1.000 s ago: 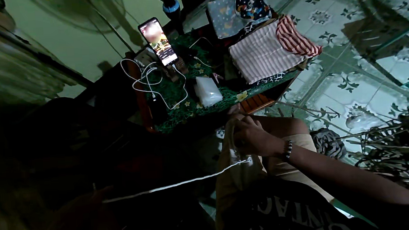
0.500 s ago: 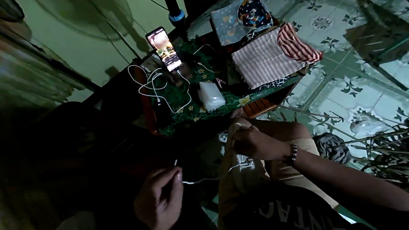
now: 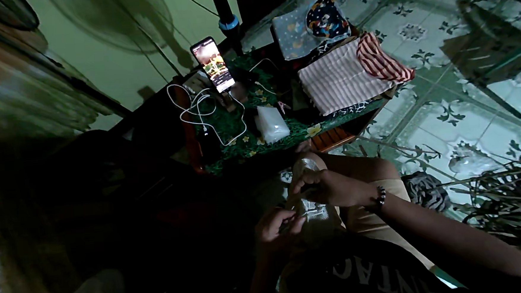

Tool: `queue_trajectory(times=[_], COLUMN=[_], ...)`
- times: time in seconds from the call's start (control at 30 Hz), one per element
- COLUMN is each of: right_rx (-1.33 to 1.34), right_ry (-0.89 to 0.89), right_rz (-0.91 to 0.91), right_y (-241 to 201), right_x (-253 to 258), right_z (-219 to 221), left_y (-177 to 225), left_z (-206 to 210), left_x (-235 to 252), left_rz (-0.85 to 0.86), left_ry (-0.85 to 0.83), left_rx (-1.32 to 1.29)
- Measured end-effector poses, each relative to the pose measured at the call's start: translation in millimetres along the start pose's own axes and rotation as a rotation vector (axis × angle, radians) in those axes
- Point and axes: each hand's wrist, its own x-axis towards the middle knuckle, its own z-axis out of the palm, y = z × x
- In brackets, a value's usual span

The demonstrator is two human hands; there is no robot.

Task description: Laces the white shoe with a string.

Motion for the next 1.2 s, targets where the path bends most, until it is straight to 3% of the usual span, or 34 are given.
queue_trajectory(times=[0.33, 0.83, 1.07, 1.2], right_rx=[0.102, 0.188, 0.138, -0.02], right_ry=[-0.008, 0.11, 0.152, 0.168], right_rz=[0.002, -0.018, -0.072, -0.108], right_y=[7.1, 14.9, 16.0, 12.3], right_x=[2.6, 0.7, -1.6, -3.0], right_z=[-1.3, 9.2, 13.0, 11.9], left_y=[1.4, 4.5, 5.4, 7.4], left_z=[22.0, 37.4, 40.2, 40.6], left_x=[-4.0, -0.2, -0.5, 0.7], left_rz=[-0.174, -0.272, -0.291, -0.317], left_ry=[-0.044, 0.023, 0.022, 0.016], left_rx=[0.055, 0.003, -0.058, -0.077])
